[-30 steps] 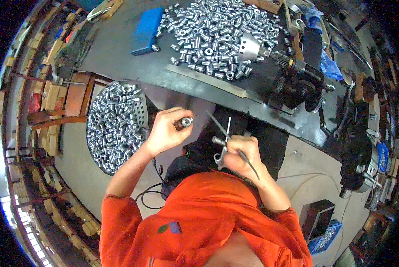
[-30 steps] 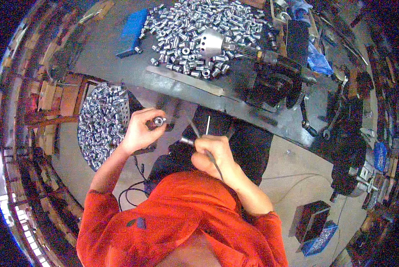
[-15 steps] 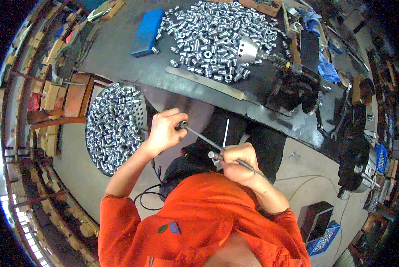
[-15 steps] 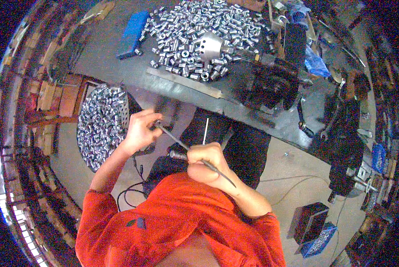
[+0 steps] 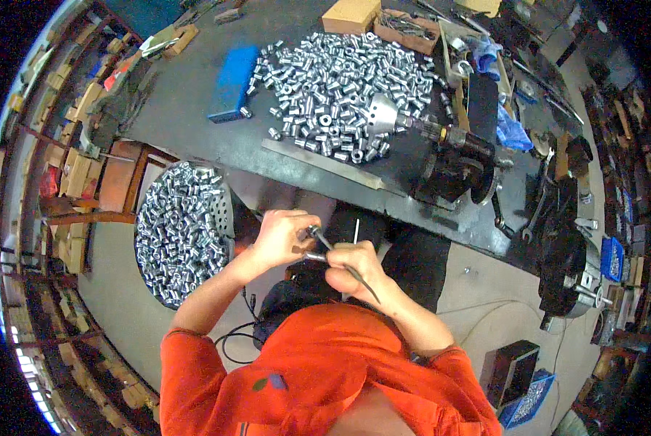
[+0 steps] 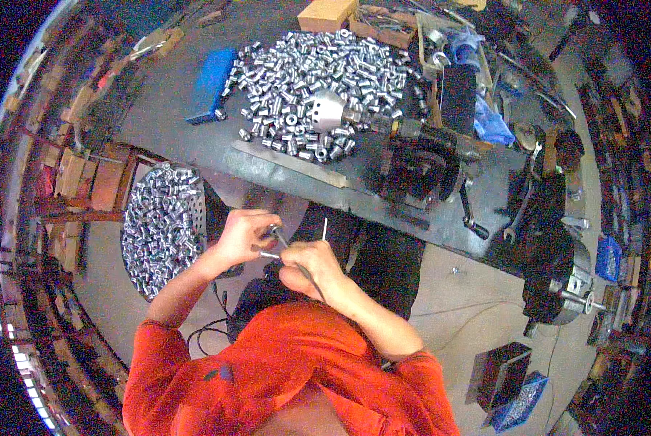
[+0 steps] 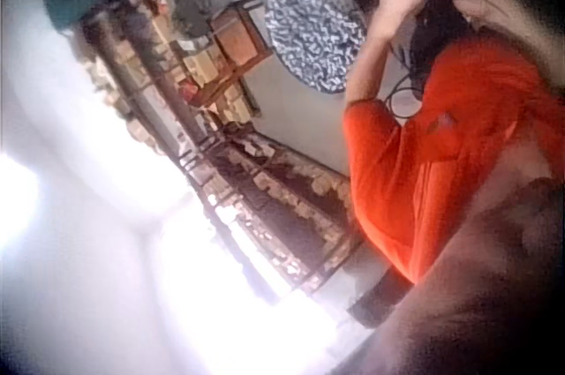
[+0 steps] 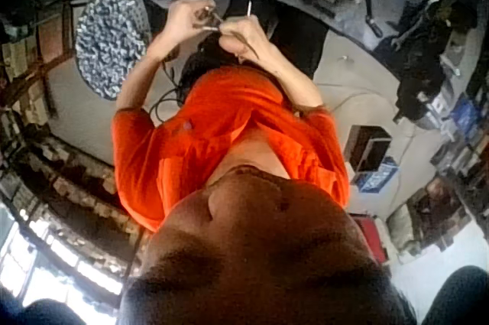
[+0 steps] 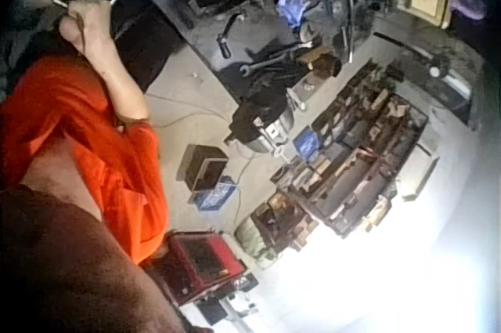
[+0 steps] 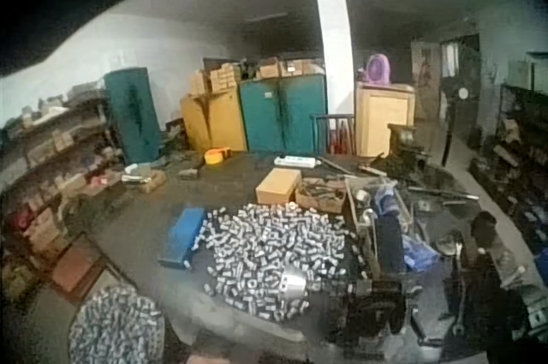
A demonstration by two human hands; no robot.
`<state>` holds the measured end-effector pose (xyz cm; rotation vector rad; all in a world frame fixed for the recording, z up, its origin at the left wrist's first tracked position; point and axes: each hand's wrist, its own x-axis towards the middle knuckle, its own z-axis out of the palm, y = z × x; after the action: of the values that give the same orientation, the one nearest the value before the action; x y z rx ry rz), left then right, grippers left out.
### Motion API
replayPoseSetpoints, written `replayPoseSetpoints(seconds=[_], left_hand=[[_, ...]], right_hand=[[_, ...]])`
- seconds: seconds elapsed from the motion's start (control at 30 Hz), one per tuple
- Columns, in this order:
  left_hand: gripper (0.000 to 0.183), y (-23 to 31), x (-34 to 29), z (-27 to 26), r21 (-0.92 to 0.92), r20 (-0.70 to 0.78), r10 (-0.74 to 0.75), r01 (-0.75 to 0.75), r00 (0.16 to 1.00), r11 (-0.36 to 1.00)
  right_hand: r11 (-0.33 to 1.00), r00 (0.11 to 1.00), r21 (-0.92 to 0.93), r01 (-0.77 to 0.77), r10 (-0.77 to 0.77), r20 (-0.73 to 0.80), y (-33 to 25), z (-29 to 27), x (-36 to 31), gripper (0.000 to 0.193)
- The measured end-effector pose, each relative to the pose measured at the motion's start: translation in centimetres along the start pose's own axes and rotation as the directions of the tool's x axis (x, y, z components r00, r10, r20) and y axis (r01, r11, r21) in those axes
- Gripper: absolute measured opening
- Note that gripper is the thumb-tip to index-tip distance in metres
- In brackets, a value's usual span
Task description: The person picks up metal components from a bin, holds them up for a closer look, and then places them onto a large pile on a metal workbench.
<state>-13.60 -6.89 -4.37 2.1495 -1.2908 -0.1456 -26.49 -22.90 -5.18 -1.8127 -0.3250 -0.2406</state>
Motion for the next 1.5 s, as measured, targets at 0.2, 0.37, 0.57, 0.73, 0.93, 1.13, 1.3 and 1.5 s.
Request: replayPoseSetpoints(seconds=[0.2,0.37,0.57,0.73,0.93,1.13,1.3,1.5], left_hand=[[0.022,-2.0,7.3,-1.0,0.235,-0.100,-0.067,0.089,0.993,0.968],[0.035,-4.0,14.9,-4.7,-0.072,-0.230,-0.160,0.147,0.960,0.986],[0.029,-7.0,5.2,-10.7,0.159,-0.153,-0.170,0.194,0.974,0.968],[0.034,-13.0,-6.2,-11.9,0.397,-0.045,-0.558,0.527,0.829,0.751],[0.030,-16.9,-7.0,-8.8,0.599,-0.087,-0.480,0.431,0.873,0.675],[0.032,-14.9,-5.4,-9.3,0.389,0.014,-0.509,0.464,0.861,0.796],[0.029,-5.6,-5.1,-8.0,-0.621,0.176,-0.518,0.503,0.837,0.602],[0.029,-0.4,-3.4,-5.7,-0.749,0.374,-0.301,0.477,0.877,0.459]], right_hand=[[0.949,0.950,-0.291,0.119,-0.194,-0.245,-2.6,-2.8,-2.1,0.027],[0.957,0.933,-0.268,0.114,-0.196,-0.300,-2.0,-1.4,-2.4,0.029],[0.990,0.952,-0.133,0.055,-0.092,-0.293,-2.1,-1.3,-2.7,0.027],[0.997,0.979,-0.068,0.034,-0.047,-0.197,-0.7,-0.8,-2.7,0.026],[0.995,0.984,-0.086,0.043,-0.057,-0.169,-1.3,-0.7,-1.8,0.027],[0.996,0.982,-0.081,-0.037,0.021,-0.190,-1.4,-0.9,-2.7,0.029],[0.999,0.998,-0.045,-0.020,0.017,-0.054,-0.6,-0.6,-2.0,0.028],[1.000,1.000,-0.004,-0.005,0.005,-0.011,-1.5,-0.6,0.2,0.025]])
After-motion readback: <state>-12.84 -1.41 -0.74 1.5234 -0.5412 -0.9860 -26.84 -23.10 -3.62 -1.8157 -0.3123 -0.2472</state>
